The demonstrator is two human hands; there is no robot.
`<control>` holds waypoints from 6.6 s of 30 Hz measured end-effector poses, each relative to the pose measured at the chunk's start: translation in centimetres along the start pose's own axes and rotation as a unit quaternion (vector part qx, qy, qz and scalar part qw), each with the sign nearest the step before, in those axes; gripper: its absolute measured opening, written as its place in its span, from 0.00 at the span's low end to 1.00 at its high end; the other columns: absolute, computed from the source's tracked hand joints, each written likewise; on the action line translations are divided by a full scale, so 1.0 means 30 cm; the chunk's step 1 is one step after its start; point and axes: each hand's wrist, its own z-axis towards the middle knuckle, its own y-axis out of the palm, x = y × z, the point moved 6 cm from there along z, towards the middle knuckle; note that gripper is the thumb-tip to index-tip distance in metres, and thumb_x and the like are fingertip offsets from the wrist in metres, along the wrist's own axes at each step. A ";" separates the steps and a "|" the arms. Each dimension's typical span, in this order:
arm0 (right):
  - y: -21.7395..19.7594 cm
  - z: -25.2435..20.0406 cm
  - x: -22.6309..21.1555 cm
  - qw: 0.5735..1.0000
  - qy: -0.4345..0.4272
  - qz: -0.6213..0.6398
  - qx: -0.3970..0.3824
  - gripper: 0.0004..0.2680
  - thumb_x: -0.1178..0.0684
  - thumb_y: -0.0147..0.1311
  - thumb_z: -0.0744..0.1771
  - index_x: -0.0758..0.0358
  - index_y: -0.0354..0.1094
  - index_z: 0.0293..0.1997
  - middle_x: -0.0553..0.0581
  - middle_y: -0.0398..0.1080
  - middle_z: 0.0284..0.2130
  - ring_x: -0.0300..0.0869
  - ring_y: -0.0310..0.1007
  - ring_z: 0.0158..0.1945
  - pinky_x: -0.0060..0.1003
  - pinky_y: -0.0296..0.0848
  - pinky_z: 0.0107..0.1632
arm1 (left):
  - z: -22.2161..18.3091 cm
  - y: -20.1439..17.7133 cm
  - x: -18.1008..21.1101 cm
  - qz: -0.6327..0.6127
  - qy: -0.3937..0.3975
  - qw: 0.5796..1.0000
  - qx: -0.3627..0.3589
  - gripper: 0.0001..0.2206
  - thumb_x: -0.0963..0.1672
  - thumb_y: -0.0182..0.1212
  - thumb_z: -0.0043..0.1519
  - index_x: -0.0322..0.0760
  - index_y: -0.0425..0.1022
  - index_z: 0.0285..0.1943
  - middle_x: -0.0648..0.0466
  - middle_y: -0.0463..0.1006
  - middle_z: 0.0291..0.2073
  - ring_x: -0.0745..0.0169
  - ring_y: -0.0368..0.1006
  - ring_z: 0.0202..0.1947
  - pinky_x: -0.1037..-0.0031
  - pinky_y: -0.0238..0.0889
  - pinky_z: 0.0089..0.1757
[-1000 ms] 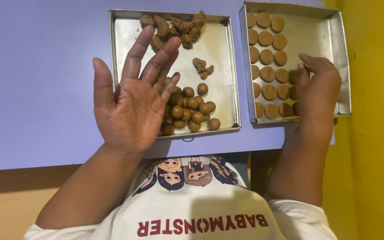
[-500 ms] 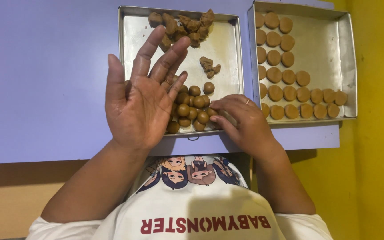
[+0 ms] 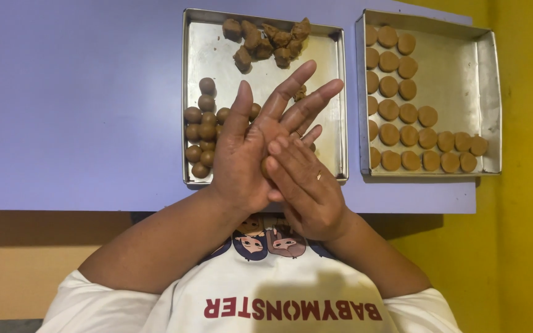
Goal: Flattening pre-rolled dough balls by hand and arranging them in rows on a metal baking tray.
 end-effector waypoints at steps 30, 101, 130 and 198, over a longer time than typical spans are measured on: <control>-0.034 -0.005 0.063 0.965 0.140 0.201 -0.093 0.18 0.45 0.32 0.77 0.61 0.48 0.77 0.59 0.46 0.78 0.49 0.33 0.85 0.49 0.26 0.87 | 0.011 0.036 -0.002 -0.252 -0.056 0.965 -0.045 0.39 0.62 0.40 0.69 0.46 0.41 0.86 0.43 0.42 0.82 0.60 0.78 0.54 0.72 0.72 0.54; -0.061 0.032 0.030 0.994 0.056 -0.001 -0.095 0.14 0.52 0.44 0.76 0.58 0.57 0.73 0.66 0.49 0.74 0.63 0.52 0.80 0.62 0.53 0.81 | -0.002 0.053 -0.004 -0.007 -0.073 0.996 0.056 0.42 0.62 0.38 0.59 0.47 0.41 0.83 0.43 0.52 0.79 0.58 0.70 0.58 0.61 0.61 0.60; -0.753 -0.574 0.775 0.724 0.669 -0.141 0.095 0.04 0.55 0.65 0.68 0.52 0.78 0.46 0.48 0.78 0.40 0.35 0.75 0.44 0.35 0.74 0.36 | -0.036 0.008 0.129 0.143 0.022 0.980 0.135 0.34 0.60 0.45 0.63 0.45 0.58 0.76 0.42 0.64 0.73 0.54 0.54 0.77 0.56 0.45 0.71; -0.055 -0.015 0.066 0.984 0.114 0.121 -0.063 0.19 0.46 0.32 0.77 0.66 0.46 0.77 0.65 0.46 0.77 0.54 0.41 0.84 0.52 0.34 0.87 | 0.032 0.048 0.001 -0.190 -0.076 0.979 0.016 0.37 0.61 0.41 0.67 0.43 0.48 0.82 0.39 0.46 0.82 0.65 0.71 0.56 0.74 0.67 0.51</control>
